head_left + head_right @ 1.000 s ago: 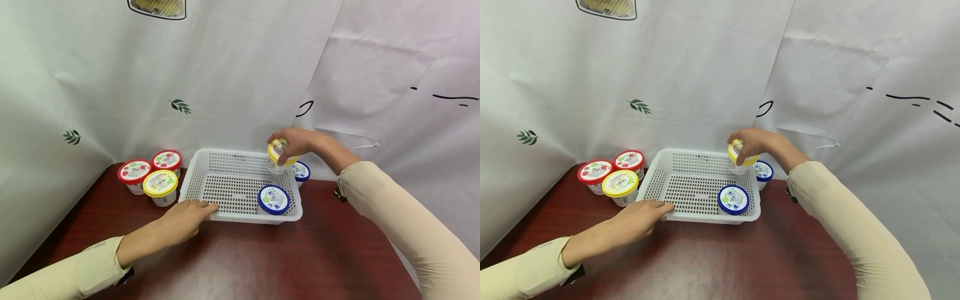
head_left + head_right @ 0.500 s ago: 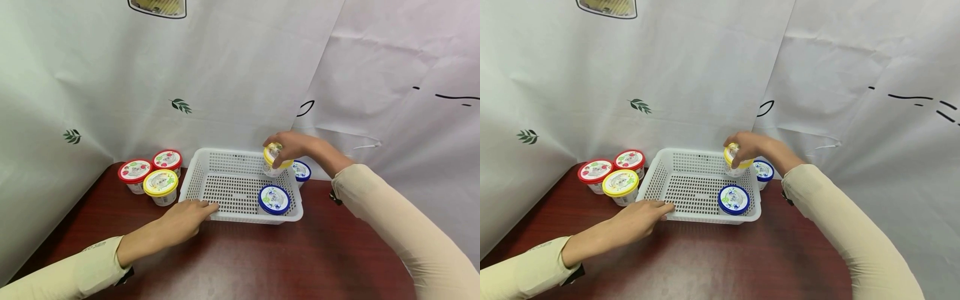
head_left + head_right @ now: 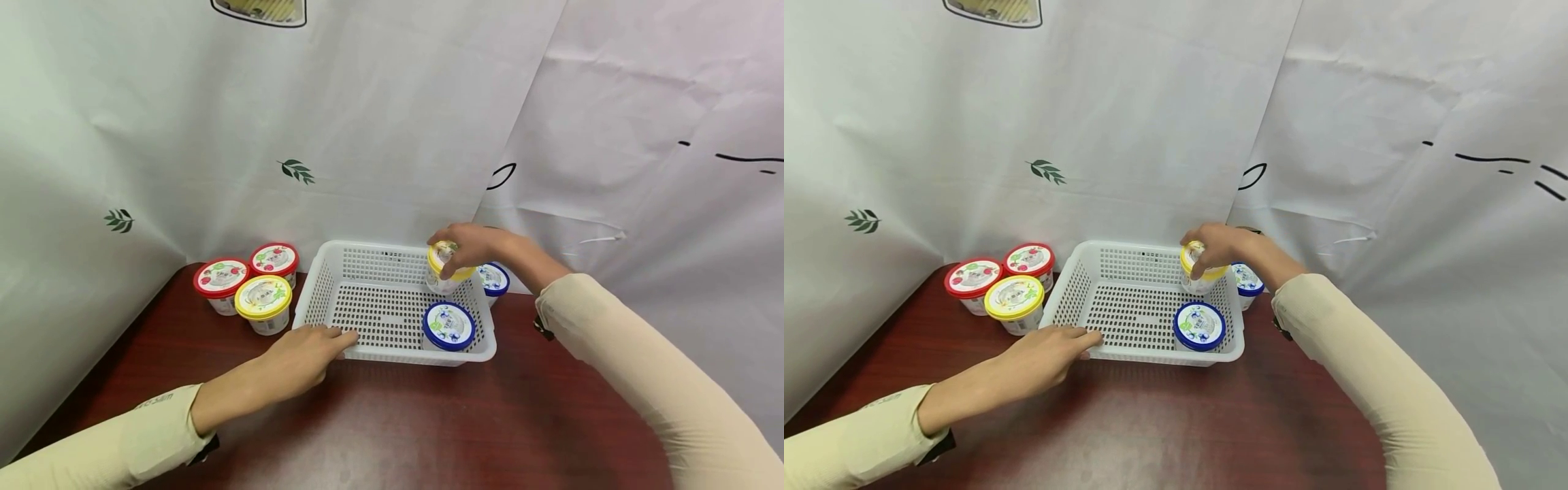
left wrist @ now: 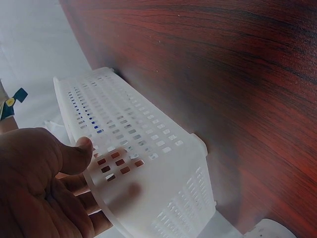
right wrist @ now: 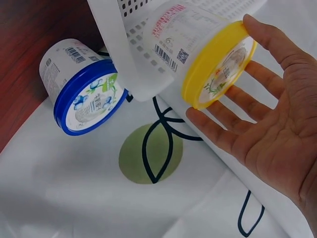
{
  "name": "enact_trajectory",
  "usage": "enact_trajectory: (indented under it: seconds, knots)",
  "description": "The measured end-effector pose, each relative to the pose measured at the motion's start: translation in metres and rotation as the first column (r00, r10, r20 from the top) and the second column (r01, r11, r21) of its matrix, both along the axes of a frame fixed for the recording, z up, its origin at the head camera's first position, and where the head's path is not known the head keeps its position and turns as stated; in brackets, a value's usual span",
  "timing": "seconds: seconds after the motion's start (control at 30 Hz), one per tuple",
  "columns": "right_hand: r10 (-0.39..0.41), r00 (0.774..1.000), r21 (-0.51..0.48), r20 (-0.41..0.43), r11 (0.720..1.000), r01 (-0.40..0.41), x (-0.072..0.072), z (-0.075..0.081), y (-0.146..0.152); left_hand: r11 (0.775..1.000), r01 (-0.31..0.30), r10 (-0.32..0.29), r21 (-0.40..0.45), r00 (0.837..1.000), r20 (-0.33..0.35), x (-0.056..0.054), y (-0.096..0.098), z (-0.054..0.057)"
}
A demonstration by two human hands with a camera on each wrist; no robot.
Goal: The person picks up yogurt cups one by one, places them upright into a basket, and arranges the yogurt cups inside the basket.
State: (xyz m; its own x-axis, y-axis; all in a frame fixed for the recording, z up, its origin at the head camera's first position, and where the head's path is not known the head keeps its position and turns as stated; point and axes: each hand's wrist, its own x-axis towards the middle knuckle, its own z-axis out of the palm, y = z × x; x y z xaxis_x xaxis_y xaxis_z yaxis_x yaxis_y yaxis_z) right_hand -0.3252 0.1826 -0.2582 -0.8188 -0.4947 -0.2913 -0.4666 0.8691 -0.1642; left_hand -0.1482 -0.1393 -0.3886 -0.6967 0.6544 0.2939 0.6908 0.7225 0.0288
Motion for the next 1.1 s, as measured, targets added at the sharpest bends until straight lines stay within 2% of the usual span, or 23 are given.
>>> enact_trajectory:
  seconds: [0.33,0.57,0.83,1.1]
  knots:
    - [-0.036,0.999,0.003,0.03,0.999,0.036,-0.002,-0.014,-0.001,1.0,0.0,0.0,0.002,1.0,0.014,0.0,0.001,0.001]
    - [-0.021,0.999,0.017,0.029,1.0,0.02,-0.002,-0.02,-0.002,1.0,0.0,0.0,0.0,1.0,0.031,-0.001,0.0,0.001]
    - [0.003,0.998,0.019,0.064,1.0,-0.004,-0.003,-0.026,-0.001,1.0,0.0,0.0,0.003,0.999,0.039,-0.001,0.0,0.001]
    - [-0.015,0.997,0.029,0.073,0.999,0.012,-0.006,-0.034,-0.001,1.0,-0.001,0.001,0.003,0.999,0.034,-0.001,0.0,0.001]
